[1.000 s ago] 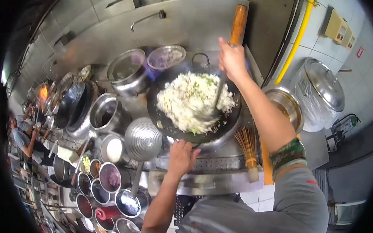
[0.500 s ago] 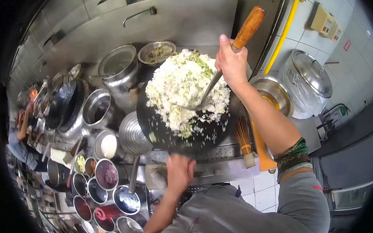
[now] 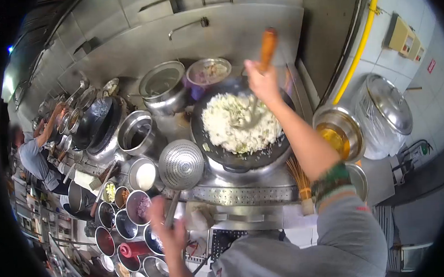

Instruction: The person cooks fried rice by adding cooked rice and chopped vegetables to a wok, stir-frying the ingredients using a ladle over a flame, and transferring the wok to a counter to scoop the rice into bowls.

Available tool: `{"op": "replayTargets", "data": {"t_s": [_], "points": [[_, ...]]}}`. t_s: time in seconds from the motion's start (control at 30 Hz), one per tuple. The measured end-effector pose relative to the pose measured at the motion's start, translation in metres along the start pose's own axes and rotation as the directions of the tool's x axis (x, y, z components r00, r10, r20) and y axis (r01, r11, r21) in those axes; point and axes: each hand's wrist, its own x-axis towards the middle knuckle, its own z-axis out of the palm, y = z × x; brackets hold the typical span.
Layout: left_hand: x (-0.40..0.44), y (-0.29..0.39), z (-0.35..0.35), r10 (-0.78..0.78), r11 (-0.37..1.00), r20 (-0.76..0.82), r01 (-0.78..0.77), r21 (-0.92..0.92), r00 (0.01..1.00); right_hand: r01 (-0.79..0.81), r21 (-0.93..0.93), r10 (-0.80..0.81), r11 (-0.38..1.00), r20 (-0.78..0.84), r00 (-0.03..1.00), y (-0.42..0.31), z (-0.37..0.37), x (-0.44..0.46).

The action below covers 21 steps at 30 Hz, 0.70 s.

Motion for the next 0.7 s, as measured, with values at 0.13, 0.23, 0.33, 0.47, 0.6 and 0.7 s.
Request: {"op": "replayTargets", "data": {"t_s": [0.13,0.23,0.33,0.47,0.6,0.7], "points": [[-0.078,-0.064,-0.078,-0.407,0.874,-0.553,0.486,-0.002,0.728,-0.245,-0.024,0.24,0.969,0.314,0.918,-0.043,0.037,0.068],[-0.17,-0.119,-0.123,-0.401,0.655,-0.662,0.703,0.276,0.633,-0.247,0.078,0.192,0.966,0.426,0.884,-0.093,0.056,0.098],[-0.197,-0.141,-0.126,-0.45,0.474,-0.684,0.803,0.361,0.574,-0.18,0.006,0.168,0.984,0.323,0.931,-0.077,0.077,0.079],[-0.218,-0.207,-0.116,-0.765,0.415,-0.56,0.909,-0.049,0.319,-0.219,-0.164,0.263,0.962,0.332,0.906,-0.017,0.115,0.052],[-0.206,-0.229,-0.106,-0.754,0.612,-0.443,0.765,-0.204,0.485,-0.171,-0.308,0.307,0.936,0.476,0.824,-0.099,0.128,0.075],[-0.176,-0.219,-0.094,-0.612,0.551,-0.626,0.828,0.103,0.484,-0.13,-0.21,0.211,0.969,0.432,0.877,-0.103,0.122,0.069]]}}
